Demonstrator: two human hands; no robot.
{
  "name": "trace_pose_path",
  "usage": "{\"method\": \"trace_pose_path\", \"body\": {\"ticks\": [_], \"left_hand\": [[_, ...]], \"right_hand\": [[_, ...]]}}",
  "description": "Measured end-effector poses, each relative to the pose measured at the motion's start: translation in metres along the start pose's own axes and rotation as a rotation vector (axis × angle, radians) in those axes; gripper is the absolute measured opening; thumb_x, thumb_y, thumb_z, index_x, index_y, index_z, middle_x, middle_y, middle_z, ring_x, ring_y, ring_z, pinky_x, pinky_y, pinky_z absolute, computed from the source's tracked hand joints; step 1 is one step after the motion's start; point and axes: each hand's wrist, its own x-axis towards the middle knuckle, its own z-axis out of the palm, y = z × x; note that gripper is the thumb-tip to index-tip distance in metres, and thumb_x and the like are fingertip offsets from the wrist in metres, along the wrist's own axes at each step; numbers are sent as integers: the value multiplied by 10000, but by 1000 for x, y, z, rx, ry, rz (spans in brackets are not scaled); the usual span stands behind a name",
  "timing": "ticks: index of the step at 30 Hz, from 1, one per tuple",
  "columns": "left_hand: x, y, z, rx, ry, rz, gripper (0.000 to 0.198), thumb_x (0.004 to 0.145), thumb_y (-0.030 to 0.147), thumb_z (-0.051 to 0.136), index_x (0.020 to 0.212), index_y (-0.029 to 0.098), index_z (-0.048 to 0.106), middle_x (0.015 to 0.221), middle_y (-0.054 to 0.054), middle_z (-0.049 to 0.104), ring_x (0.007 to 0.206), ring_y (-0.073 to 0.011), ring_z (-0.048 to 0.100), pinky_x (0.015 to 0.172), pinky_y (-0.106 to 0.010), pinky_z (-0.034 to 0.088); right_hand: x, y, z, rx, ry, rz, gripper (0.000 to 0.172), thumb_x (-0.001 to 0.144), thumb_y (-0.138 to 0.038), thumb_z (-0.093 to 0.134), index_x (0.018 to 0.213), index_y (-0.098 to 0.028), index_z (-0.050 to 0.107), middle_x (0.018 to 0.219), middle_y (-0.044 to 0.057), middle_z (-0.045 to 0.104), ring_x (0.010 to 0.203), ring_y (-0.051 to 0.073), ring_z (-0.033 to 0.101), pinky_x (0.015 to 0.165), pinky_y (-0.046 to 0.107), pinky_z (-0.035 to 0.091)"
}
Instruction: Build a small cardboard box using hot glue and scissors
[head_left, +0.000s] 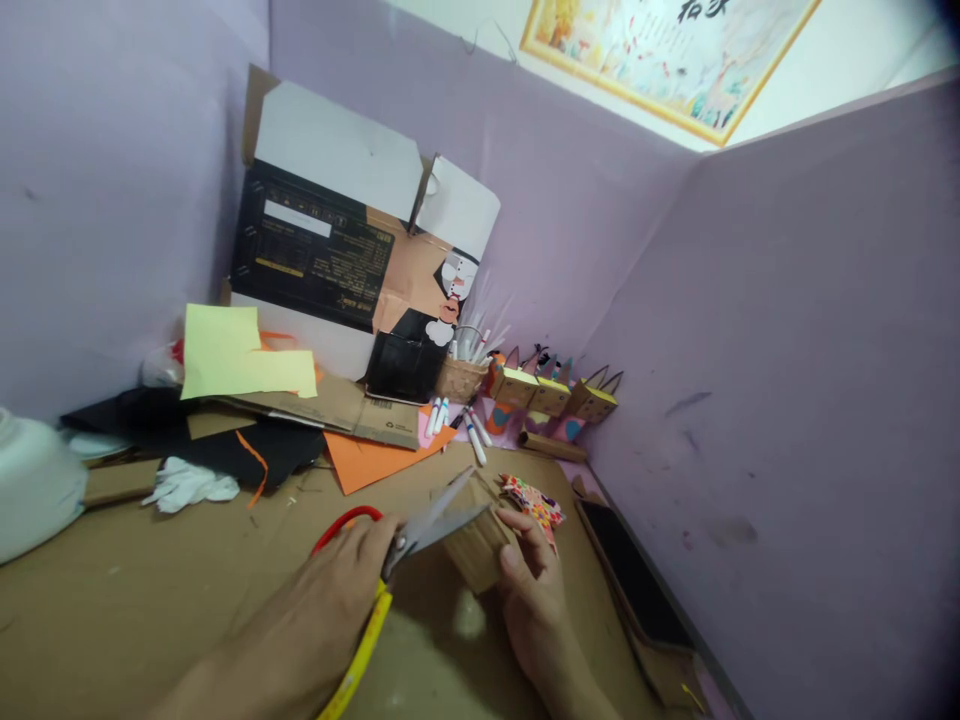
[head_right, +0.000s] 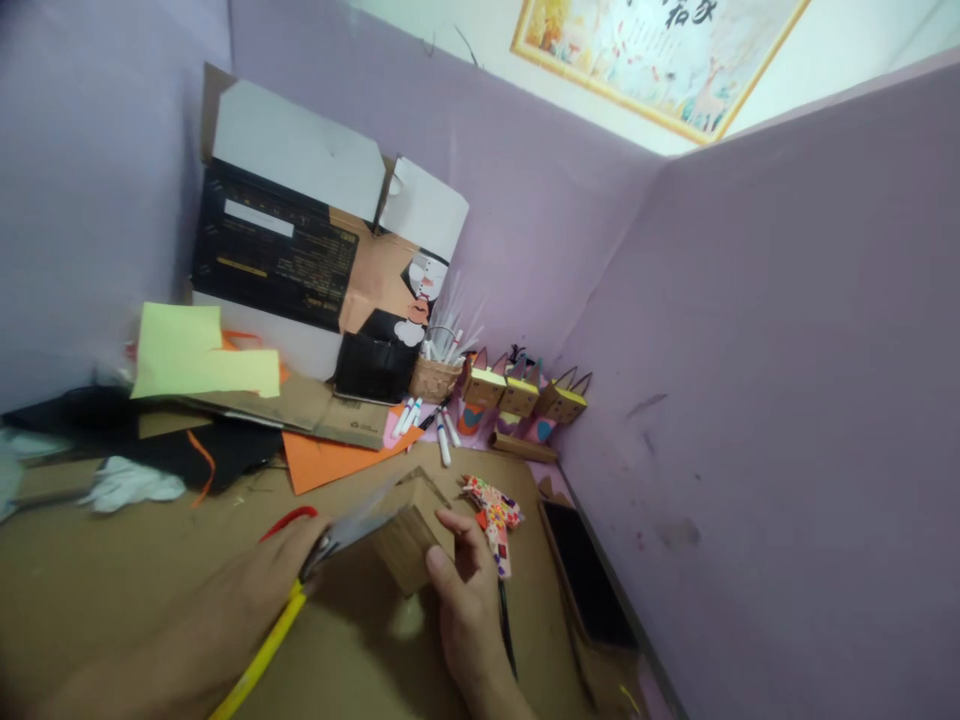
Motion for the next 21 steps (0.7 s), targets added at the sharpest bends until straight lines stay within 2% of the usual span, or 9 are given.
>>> {"method": "trace_pose_path", "body": {"ticks": [3,7,13,21], "left_hand": [[-3,3,4,170,-111,-2,598,778,68,402,1345,250,352,1200,-116,597,1038,-294,592,807,-404,510],[-2,8,9,271,-163,-30,611,789,33,344,1378,195,323,1216,-156,579,1092,-322,558,849,-478,489],[1,12,6,294,-200,-33,698,745,-69,271,1384,209,326,1172,-140,598,1075,-279,577,836,-413,504],[4,23,-5,336,-287,-28,703,736,-90,228,1366,191,363,1054,-138,630,971,-260,622,776,-396,529]], "right_hand": [[-2,4,-3,-71,-29,-33,388,680,-418,712,1019,-257,611,1065,73,661,1033,305,597,873,458,465],[-4,6,-6,-141,-28,-73,375,699,-405,694,1032,-252,612,1032,70,660,1030,303,590,868,440,468],[-5,4,-4,-103,-44,-39,347,700,-392,693,1011,-273,595,998,44,640,992,287,596,864,430,462],[-6,4,-5,-102,-49,-13,374,692,-415,699,1017,-266,588,1033,46,643,1013,278,585,874,406,441]]}}
